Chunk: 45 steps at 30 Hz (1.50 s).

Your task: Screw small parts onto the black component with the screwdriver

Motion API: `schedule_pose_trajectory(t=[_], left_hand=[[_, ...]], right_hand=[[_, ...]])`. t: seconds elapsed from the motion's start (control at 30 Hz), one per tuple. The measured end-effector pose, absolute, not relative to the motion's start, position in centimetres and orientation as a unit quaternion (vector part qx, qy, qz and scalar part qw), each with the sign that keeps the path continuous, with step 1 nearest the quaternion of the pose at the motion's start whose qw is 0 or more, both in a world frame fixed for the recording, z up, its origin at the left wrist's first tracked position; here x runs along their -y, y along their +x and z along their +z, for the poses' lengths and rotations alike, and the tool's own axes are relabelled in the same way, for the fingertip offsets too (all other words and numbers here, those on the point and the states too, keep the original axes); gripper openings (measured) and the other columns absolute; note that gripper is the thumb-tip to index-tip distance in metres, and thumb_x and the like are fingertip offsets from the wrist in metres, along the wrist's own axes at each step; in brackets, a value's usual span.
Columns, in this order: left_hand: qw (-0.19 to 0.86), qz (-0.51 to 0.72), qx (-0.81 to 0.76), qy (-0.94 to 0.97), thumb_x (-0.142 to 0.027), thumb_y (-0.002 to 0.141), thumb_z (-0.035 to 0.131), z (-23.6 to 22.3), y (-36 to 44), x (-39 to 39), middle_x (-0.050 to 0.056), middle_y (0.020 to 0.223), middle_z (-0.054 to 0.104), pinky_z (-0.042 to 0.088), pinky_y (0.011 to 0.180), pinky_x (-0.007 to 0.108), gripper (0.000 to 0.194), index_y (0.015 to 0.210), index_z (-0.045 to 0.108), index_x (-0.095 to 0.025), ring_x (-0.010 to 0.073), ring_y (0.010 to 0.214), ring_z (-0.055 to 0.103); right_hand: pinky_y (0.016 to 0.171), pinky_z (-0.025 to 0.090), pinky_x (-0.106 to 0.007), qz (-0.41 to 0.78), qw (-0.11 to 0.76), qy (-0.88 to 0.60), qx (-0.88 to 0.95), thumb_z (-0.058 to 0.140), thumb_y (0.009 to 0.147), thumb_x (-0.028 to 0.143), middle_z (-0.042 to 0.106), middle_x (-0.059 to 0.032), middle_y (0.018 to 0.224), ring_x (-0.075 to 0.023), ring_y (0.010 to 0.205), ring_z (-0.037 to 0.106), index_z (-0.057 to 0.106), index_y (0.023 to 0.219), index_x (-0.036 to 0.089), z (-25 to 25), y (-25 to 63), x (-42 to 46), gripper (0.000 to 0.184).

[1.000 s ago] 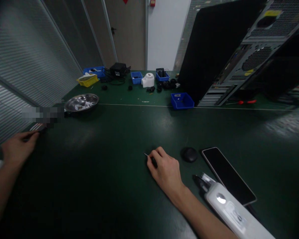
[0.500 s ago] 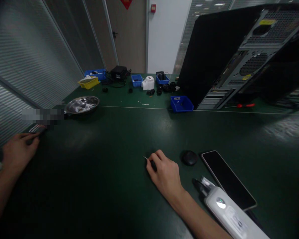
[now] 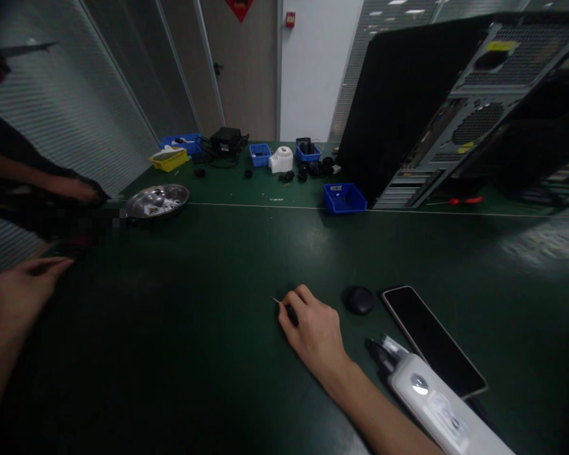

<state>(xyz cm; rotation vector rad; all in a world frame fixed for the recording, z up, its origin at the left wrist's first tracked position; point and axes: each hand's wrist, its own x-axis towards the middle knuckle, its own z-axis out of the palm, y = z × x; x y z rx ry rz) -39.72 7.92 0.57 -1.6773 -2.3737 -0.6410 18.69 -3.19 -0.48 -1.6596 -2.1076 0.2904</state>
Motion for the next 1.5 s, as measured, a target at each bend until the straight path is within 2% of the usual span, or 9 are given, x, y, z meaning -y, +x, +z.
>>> schedule_pose_trajectory(t=[0.13,0.27,0.4,0.53,0.67,0.8,1.03,1.23,1.5], left_hand=[[0.105,-0.141,0.802,-0.571,-0.048,0.086,0.055,1.0,-38.6,-7.5,0.002,0.084,0.069,0.034,0.068,0.024,0.037,0.098,0.073,-0.019,0.0228,0.082,0.06],[0.093,-0.125,0.808,-0.568,-0.052,0.087,0.054,1.2,-38.5,-7.4,0.003,0.078,0.068,0.038,0.072,0.027,0.044,0.102,0.072,-0.015,0.0229,0.077,0.06],[0.085,-0.161,0.797,-0.575,-0.053,0.088,0.059,1.6,-36.9,-7.5,0.002,0.087,0.072,0.045,0.087,0.037,0.041,0.105,0.074,-0.018,0.0251,0.083,0.063],[0.011,-0.262,0.669,-0.695,-0.047,0.092,0.063,2.5,-27.4,-6.3,0.004,0.116,0.073,0.048,0.099,0.041,0.035,0.114,0.073,-0.02,0.0249,0.105,0.067],[-0.181,-0.298,0.45,-0.822,-0.036,0.094,0.066,2.3,-13.4,-3.3,0.006,0.113,0.073,0.055,0.093,0.036,0.019,0.106,0.074,-0.022,0.0209,0.102,0.069],[-0.254,-0.281,0.317,-0.869,-0.025,0.099,0.061,0.7,-5.1,-1.3,0.006,0.1,0.073,0.055,0.085,0.035,0.013,0.099,0.073,-0.02,0.0195,0.095,0.066],[-0.282,-0.27,0.327,-0.861,-0.02,0.099,0.059,-0.3,-4.9,-1.3,0.006,0.102,0.07,0.054,0.086,0.036,0.01,0.1,0.069,-0.019,0.0196,0.097,0.063],[-0.288,-0.285,0.331,-0.852,-0.022,0.099,0.059,-0.3,-4.8,-1.2,0.008,0.111,0.071,0.055,0.091,0.039,0.024,0.121,0.068,-0.022,0.0207,0.103,0.064],[-0.292,-0.304,0.274,-0.865,-0.018,0.099,0.058,-1.0,-5.0,-1.4,0.006,0.114,0.074,0.057,0.093,0.035,0.025,0.121,0.071,-0.021,0.0183,0.106,0.066]], right_hand=[[0.063,0.04,-0.025,0.109,0.215,-0.603,0.76,0.051,0.102,0.032,0.063,-0.0009,0.097,-0.0129,0.075,0.061,0.065,0.094,0.023,-0.4,18.7,3.2,0.019],[0.064,0.04,-0.025,0.112,0.219,-0.602,0.76,0.051,0.102,0.032,0.062,-0.0006,0.098,-0.0128,0.077,0.061,0.065,0.095,0.023,-0.4,18.7,3.3,0.018],[0.065,0.039,-0.025,0.109,0.226,-0.599,0.76,0.052,0.102,0.03,0.063,-0.0005,0.099,-0.0125,0.078,0.062,0.065,0.095,0.023,-0.4,18.6,3.3,0.016],[0.063,0.038,-0.026,0.105,0.227,-0.601,0.759,0.053,0.101,0.03,0.063,-0.0005,0.098,-0.0122,0.075,0.061,0.065,0.093,0.023,-0.3,18.5,3.2,0.016],[0.063,0.039,-0.026,0.117,0.237,-0.598,0.756,0.053,0.101,0.03,0.064,-0.0002,0.096,-0.0123,0.074,0.061,0.065,0.092,0.023,-0.2,18.6,3.3,0.017],[0.065,0.041,-0.026,0.151,0.274,-0.582,0.751,0.053,0.101,0.031,0.064,-0.0008,0.095,-0.0127,0.076,0.062,0.066,0.091,0.023,0.0,18.6,3.5,0.018],[0.068,0.042,-0.026,0.185,0.28,-0.552,0.763,0.052,0.1,0.031,0.063,-0.0009,0.093,-0.0133,0.076,0.062,0.063,0.091,0.022,0.3,18.5,3.5,0.017],[0.067,0.042,-0.026,0.175,0.252,-0.552,0.775,0.052,0.099,0.029,0.064,-0.0009,0.094,-0.013,0.077,0.062,0.064,0.091,0.023,0.2,18.7,3.4,0.015],[0.069,0.043,-0.025,0.187,0.25,-0.513,0.8,0.05,0.102,0.028,0.063,-0.0011,0.096,-0.0123,0.078,0.061,0.064,0.097,0.023,0.3,18.6,3.5,0.015]])
